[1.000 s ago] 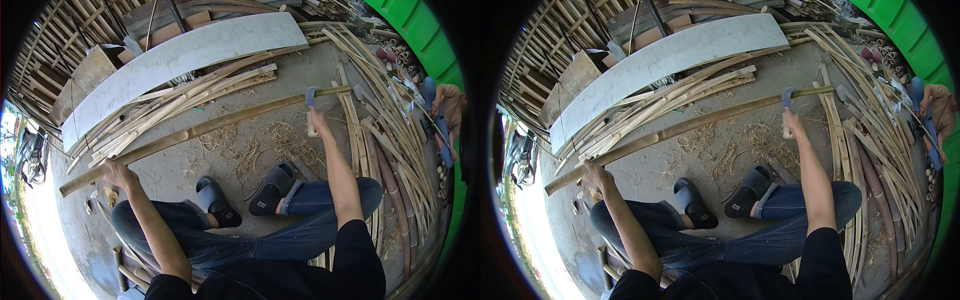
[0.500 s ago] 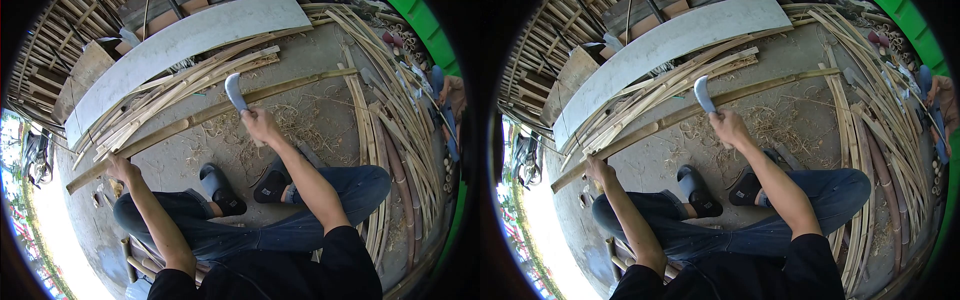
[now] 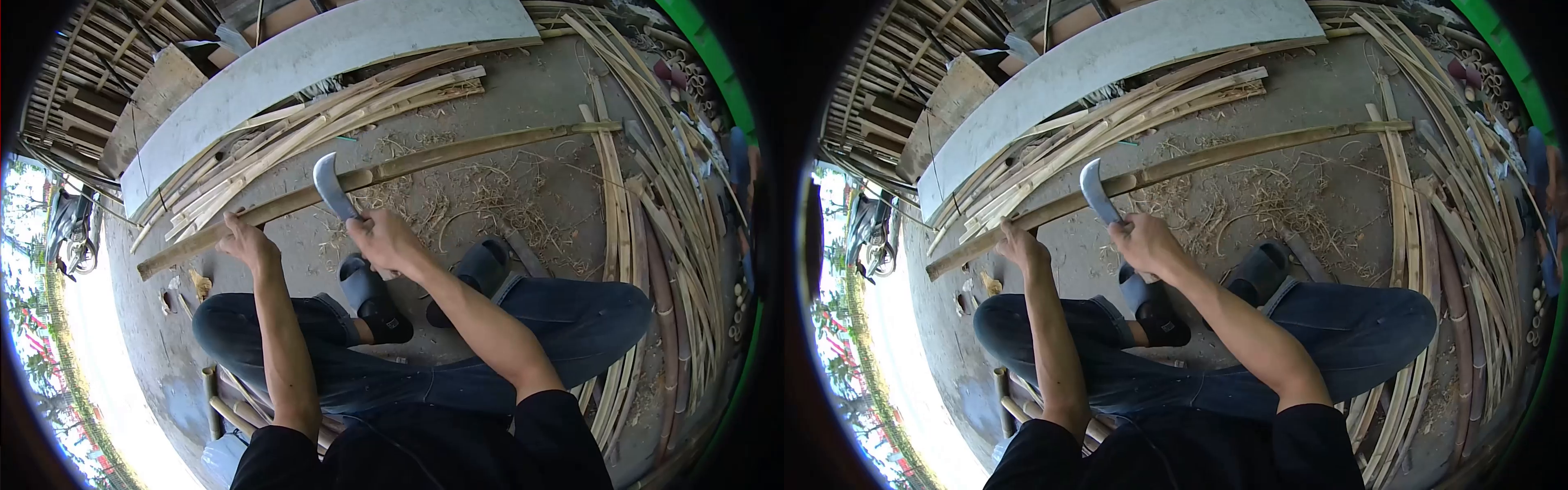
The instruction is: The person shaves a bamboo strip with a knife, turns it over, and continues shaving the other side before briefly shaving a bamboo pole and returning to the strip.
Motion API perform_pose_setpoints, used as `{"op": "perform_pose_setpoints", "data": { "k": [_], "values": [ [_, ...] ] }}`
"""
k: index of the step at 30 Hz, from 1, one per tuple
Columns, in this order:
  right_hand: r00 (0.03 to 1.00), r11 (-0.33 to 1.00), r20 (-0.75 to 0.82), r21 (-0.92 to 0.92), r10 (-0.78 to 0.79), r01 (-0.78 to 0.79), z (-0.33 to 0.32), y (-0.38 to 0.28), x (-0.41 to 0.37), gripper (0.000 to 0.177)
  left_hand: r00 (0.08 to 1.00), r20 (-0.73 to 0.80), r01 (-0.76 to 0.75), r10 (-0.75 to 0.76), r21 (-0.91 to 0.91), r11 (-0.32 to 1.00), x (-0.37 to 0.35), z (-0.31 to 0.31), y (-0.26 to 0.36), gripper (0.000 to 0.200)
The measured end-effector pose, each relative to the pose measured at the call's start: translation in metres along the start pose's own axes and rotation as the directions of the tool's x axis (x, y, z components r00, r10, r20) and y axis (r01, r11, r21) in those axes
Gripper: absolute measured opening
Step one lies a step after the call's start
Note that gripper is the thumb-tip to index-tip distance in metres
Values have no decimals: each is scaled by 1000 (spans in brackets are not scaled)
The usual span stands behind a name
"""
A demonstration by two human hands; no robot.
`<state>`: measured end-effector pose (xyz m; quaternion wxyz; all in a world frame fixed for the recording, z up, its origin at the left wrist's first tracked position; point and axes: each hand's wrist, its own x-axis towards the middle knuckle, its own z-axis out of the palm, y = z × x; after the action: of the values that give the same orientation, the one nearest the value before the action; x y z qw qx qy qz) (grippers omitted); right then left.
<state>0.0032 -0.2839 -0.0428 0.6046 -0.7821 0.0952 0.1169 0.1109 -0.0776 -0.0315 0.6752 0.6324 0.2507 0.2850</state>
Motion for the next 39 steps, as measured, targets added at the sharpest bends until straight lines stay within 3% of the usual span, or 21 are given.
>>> {"op": "perform_pose_setpoints", "data": {
  "k": [2,3,5,6,9,11,14,16,17,19,22,23,25,27,30,34,35,36,39],
  "values": [
    [986,988,-74,13,-152,154,34,7,2,40,991,114,-56,67,-98,994,5,-6,8,33],
    [977,983,-115,-65,-180,173,28,11,4,38,991,110,-64,74,-95,993,12,-9,11,33],
    [970,995,-229,-74,-80,65,-8,20,7,38,984,104,-119,144,-213,970,24,-16,11,34],
    [966,993,-238,94,95,-74,-39,17,2,39,987,81,-117,136,-213,970,25,-20,11,34],
    [801,915,-505,383,322,-127,-129,92,13,47,987,81,-114,136,-225,968,28,-22,12,30],
    [719,886,-556,427,417,-184,-168,103,5,50,990,71,-100,124,-274,956,23,-15,5,28],
    [796,882,-443,412,412,-226,-143,79,-2,49,988,122,-51,94,-316,948,8,-7,1,24],
    [932,947,-276,283,233,-153,-77,35,-12,45,981,173,-30,84,-291,956,6,-6,1,23],
    [956,990,-260,74,138,-122,-45,26,-11,43,979,184,-27,82,-287,958,8,-8,5,23],
    [956,996,-291,85,24,1,-22,22,-14,41,999,18,-20,29,-401,916,21,-16,20,24],
    [971,988,-223,144,89,-58,-52,26,-19,42,997,4,64,-72,-511,857,33,-25,22,25],
    [939,981,-323,181,121,-64,-65,42,-15,43,997,-20,52,-73,-508,860,36,-29,22,25],
    [867,962,-447,249,218,-114,-116,76,-5,46,963,-102,169,-249,-487,857,37,-28,20,29],
    [774,918,-525,351,355,-183,-165,104,-5,54,961,-116,164,-251,-491,856,36,-25,18,31],
    [712,869,-555,468,431,-161,-159,105,-1,52,962,-137,144,-235,-478,867,25,-11,13,37],
    [939,970,-326,240,110,-30,-16,35,-16,34,964,-117,169,-239,-424,890,1,2,4,45],
    [955,996,-292,51,-60,78,26,40,-12,33,948,-128,219,-291,-397,891,-4,3,12,46],
    [962,993,-247,-11,-117,118,49,22,-20,32,930,-143,266,-338,-372,890,-6,3,17,47],
    [936,987,-316,-93,-153,130,47,18,-10,35,931,-156,242,-329,-407,881,12,-10,21,48]
  ]
}}
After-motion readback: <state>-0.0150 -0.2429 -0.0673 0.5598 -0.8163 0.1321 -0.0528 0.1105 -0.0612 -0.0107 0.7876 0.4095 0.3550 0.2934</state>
